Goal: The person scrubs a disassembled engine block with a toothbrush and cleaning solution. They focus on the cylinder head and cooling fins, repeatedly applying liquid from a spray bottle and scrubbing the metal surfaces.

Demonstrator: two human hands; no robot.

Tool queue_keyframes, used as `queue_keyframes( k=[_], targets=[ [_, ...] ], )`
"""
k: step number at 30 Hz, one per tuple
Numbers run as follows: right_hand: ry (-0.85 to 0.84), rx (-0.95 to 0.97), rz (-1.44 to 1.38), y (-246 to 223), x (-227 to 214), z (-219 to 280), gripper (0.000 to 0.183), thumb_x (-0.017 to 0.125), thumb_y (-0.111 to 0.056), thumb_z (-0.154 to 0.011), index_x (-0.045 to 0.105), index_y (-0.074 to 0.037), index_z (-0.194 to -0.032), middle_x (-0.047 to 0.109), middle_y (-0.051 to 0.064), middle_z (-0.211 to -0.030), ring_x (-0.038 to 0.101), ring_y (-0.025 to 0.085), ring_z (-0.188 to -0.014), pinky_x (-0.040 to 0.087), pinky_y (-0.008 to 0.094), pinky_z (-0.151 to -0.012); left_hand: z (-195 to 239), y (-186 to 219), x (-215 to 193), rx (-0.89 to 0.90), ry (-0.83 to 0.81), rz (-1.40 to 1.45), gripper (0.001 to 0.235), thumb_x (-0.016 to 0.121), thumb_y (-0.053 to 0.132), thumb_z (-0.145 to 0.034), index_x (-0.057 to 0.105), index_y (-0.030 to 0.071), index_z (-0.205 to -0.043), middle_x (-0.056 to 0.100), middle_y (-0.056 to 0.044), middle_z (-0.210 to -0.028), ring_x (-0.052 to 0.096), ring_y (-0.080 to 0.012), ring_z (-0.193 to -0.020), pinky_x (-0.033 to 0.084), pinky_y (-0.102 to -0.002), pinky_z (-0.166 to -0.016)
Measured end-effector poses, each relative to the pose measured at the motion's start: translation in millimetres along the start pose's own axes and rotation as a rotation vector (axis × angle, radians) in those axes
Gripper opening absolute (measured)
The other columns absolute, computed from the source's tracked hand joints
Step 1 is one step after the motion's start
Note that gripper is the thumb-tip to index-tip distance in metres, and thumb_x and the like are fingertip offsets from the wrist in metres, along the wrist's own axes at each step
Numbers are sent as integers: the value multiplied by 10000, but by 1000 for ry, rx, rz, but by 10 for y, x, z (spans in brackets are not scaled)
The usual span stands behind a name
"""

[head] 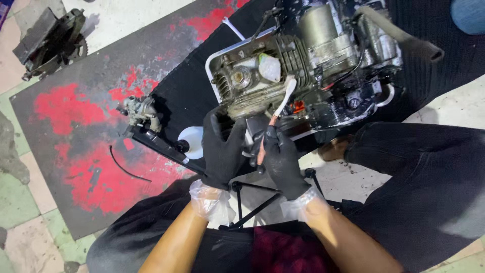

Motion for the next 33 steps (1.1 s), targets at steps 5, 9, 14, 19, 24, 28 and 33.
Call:
queue_keyframes(
  k=[5, 9, 14, 19, 24, 28, 33],
  targets=[
    [18, -175, 261, -233, -345, 179, 349, 464, -290, -1129, 575, -43, -910, 484, -17, -644, 451, 76, -544, 385, 266, -487, 44, -4, -29, -37, -12, -29, 428, 723, 212, -964, 574, -16, -1294, 651, -103, -1101, 634, -150, -945, 548, -326, -843],
    [20, 76, 529, -537, -578, 193, 249, 535, -227, -996, 654, -32, -897, 604, 69, -607, 582, 137, -498, 482, 325, -470, 19, 76, 5, -91, 6, -5, 449, 746, 236, -938, 567, -10, -1269, 680, -87, -1070, 649, -142, -933, 553, -320, -833],
    [87, 69, 826, -824, -626, 116, 343, 555, -275, -1036, 674, -3, -865, 668, 166, -618, 666, 248, -532, 502, 400, -551, 51, 164, -1, 70, 79, -246, 524, 800, 266, -918, 564, -3, -1301, 632, -178, -1234, 640, -283, -1117, 519, -401, -982],
    [67, -303, 703, -825, -503, 253, 297, 543, -221, -1025, 690, 4, -900, 673, 134, -682, 681, 233, -583, 513, 391, -564, -202, 478, 53, 523, 126, -560, 900, 853, 425, -883, 380, -16, -1510, 405, -262, -1528, 398, -447, -1457, 358, -517, -1221],
    [85, -61, 658, -715, -500, 107, 294, 532, -209, -1022, 673, 6, -880, 618, 184, -604, 608, 287, -508, 466, 435, -529, -408, 384, 115, 534, -17, -607, 978, 878, 493, -861, 386, 45, -1578, 421, -207, -1567, 405, -435, -1496, 349, -539, -1277],
    [53, -250, 806, -825, -585, 185, 310, 538, -189, -1031, 664, -1, -819, 631, 156, -609, 617, 236, -495, 483, 404, -527, -463, 388, 143, 540, -7, -594, 1021, 880, 467, -773, 381, 26, -1548, 427, -227, -1532, 411, -455, -1463, 352, -553, -1235],
    [-241, -528, 1671, -956, -714, -9, 201, 489, -31, -1080, 630, 102, -1028, 614, 180, -665, 600, 315, -501, 468, 450, -441, -421, 315, 142, 517, -14, -563, 1030, 893, 464, -807, 370, 19, -1576, 424, -239, -1554, 409, -456, -1473, 364, -555, -1239]
  ],
)
Point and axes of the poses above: each hand's wrist, its own z-axis away from the middle knuckle, its own x-axis out of the palm, y = z × x, the point moved 3 cm from there along -z, towards the middle knuckle
